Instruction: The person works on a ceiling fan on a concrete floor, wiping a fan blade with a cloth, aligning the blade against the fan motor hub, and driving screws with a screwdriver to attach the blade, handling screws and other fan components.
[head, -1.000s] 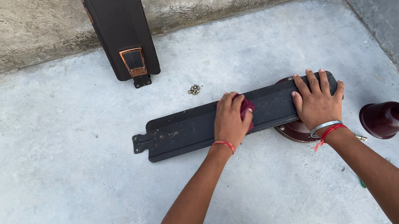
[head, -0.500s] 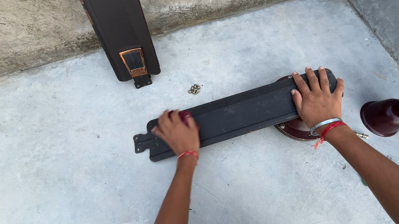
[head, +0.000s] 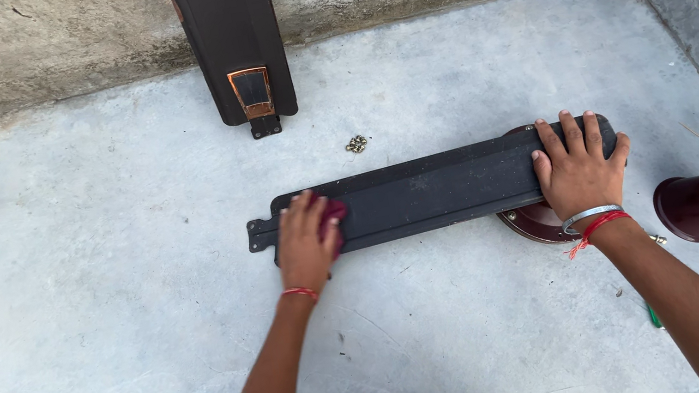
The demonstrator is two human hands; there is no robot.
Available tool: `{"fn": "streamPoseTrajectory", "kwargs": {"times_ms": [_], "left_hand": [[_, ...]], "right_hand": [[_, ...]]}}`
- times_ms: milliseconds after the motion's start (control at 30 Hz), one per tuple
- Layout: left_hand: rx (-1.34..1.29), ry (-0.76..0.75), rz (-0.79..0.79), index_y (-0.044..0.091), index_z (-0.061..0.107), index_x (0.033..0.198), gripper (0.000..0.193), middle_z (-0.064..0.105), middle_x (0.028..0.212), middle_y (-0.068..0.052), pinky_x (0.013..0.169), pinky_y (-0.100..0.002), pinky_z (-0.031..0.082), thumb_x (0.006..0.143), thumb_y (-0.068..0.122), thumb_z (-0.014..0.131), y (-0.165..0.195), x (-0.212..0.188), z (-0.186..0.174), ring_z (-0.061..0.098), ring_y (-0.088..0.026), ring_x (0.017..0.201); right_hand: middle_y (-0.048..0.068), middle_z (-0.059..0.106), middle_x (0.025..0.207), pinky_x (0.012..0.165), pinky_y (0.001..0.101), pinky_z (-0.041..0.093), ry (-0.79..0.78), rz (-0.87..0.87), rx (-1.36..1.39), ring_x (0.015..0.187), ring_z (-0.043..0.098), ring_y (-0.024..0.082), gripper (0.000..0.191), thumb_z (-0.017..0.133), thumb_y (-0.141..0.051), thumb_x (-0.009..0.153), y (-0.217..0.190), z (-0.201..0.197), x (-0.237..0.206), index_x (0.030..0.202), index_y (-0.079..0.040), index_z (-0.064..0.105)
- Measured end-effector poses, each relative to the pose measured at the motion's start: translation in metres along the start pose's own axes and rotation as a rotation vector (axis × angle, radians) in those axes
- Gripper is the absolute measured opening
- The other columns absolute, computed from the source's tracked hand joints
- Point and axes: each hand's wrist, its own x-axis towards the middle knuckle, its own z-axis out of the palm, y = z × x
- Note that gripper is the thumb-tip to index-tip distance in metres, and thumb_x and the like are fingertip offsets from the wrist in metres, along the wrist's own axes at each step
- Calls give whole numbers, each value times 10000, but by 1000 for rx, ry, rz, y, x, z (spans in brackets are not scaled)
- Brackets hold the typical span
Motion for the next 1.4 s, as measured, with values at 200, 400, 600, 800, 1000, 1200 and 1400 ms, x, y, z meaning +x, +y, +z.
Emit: {"fn": "streamPoseTrajectory", "kwargs": {"times_ms": [200,400,600,800,1000,1200,1400], "left_hand": [[21,302,-352,-10,678,1209,353,570,1392,-245,1185,-464,329,935,207,634,23,33,9,458,-397,1370],[-118,-115,26,-23,651,1237,386,593,1355,-236,1169,-437,371,988,271,620,127,73,43,521,-344,1328],[83,-91,75,8,674,1222,361,601,1345,-190,1074,-452,436,893,153,646,74,47,19,559,-330,1259],[331,-136,-273,3,754,1030,197,621,1181,-191,955,-417,501,907,119,653,-29,45,-26,589,-328,1092],[197,-39,-160,21,730,1078,241,608,1149,-170,925,-427,495,879,156,710,9,36,-10,575,-327,1071],[-5,10,53,65,724,1096,272,605,1136,-109,924,-426,473,834,140,730,22,-1,-6,570,-298,1061],[53,132,-312,52,723,1066,144,609,1139,-107,934,-414,458,955,128,674,-35,-3,-30,566,-292,1044]], "right_hand": [[99,465,1632,1163,676,231,13,-5,-1,1560,339,334,504,363,-424,1116,0,-1,0,1572,-259,500],[99,472,1617,1150,677,229,-7,-2,-26,1547,342,333,511,362,-425,1108,0,-2,0,1574,-264,496],[104,477,1624,1163,680,230,7,-3,23,1555,353,330,499,369,-413,1126,2,2,-3,1573,-248,516],[108,484,1626,1167,676,234,23,-18,-16,1564,351,337,504,370,-420,1136,3,6,-3,1585,-250,522],[117,483,1620,1153,695,235,30,-15,28,1557,348,345,505,374,-418,1125,2,3,-3,1573,-243,526],[128,473,1582,1168,701,231,29,-13,83,1566,344,355,503,371,-410,1138,2,2,-3,1585,-227,512],[131,463,1617,1161,703,216,2,-11,75,1555,333,353,506,344,-415,1132,3,4,-3,1578,-236,504]]}}
